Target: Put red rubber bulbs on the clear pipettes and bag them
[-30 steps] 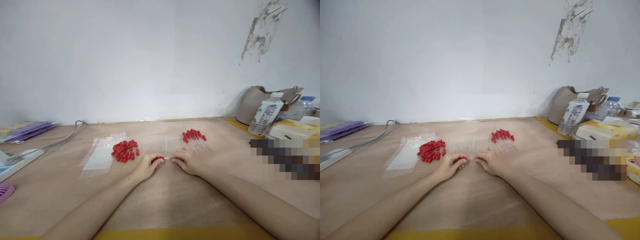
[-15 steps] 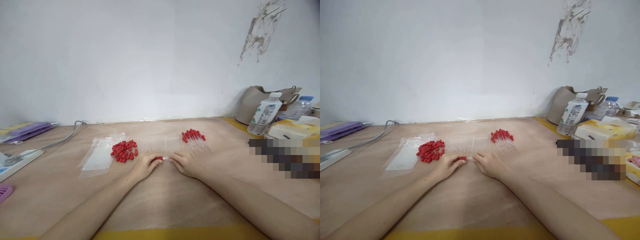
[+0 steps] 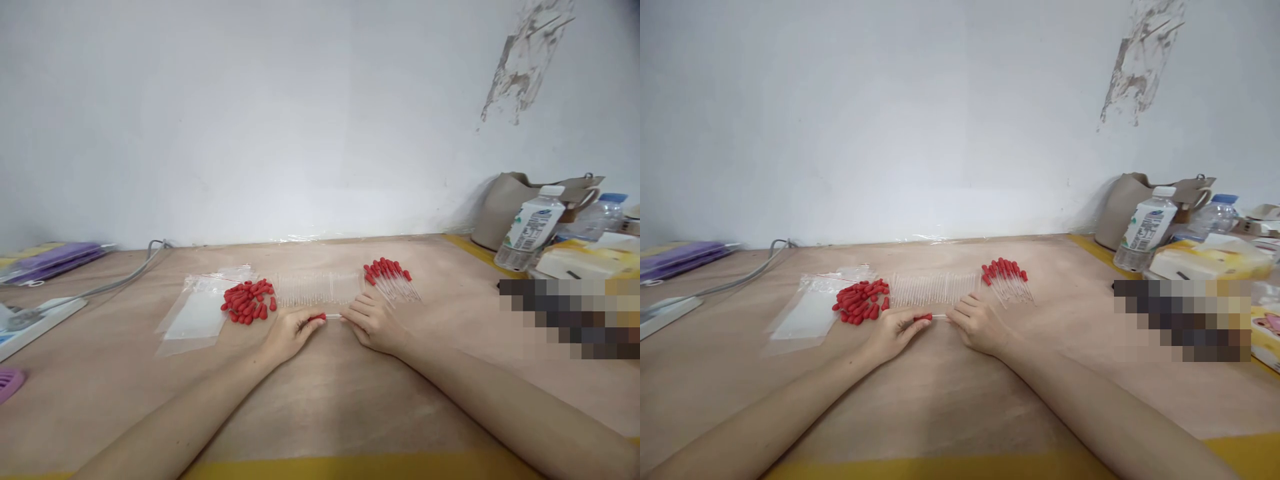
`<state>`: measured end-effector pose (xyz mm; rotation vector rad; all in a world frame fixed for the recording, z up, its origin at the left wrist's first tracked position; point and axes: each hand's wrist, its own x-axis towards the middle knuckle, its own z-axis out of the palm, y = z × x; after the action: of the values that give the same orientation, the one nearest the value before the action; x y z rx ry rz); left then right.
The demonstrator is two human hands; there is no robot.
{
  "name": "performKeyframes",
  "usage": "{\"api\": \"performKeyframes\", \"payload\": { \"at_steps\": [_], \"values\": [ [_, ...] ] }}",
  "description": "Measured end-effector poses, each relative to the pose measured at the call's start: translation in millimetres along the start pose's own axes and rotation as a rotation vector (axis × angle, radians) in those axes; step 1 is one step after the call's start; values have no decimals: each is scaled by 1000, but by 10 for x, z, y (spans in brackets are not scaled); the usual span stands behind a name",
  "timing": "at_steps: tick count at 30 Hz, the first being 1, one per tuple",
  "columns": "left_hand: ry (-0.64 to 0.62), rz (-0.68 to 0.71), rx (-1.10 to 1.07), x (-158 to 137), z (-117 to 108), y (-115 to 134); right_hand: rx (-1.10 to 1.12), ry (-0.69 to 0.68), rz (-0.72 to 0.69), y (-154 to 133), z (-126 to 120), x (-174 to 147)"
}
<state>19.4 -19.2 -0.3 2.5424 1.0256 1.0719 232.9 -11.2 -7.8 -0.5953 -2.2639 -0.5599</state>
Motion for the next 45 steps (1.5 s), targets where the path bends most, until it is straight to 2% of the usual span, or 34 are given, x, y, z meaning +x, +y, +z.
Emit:
{"api": "performKeyframes", "payload": {
  "at_steps": [13, 18, 23, 27, 31, 34, 36, 38, 41, 43, 45],
  "values": [
    [-85, -11, 36, -21, -5, 8, 121, -44, 57, -59, 58, 14],
    [-105, -11, 25, -10, -8, 22, 164, -77, 121, -65, 108, 12],
    [-74, 10, 13, -3, -5, 16, 201, -111, 176, -47, 143, -9],
    [-36, 39, 21, 7, 8, -6, 203, -178, 206, -57, 74, 40],
    [19, 48, 48, 7, 29, -35, 90, -293, 156, -52, -58, 138],
    [82, 1, 107, -7, 26, -53, -3, -319, 136, 63, -105, 147],
    [123, -57, 154, -16, 15, -58, -49, -274, 286, 218, -103, 99],
    [111, -88, 172, -19, 5, -56, -121, -172, 599, 412, -93, 20],
    [28, -78, 157, -9, 4, -47, -213, -134, 1014, 682, -88, -111],
    [-6, -72, 146, -2, 11, -45, -243, -160, 1159, 800, -86, -177],
    [-11, -67, 143, 1, 17, -51, -254, -188, 1213, 860, -75, -221]
  ]
}}
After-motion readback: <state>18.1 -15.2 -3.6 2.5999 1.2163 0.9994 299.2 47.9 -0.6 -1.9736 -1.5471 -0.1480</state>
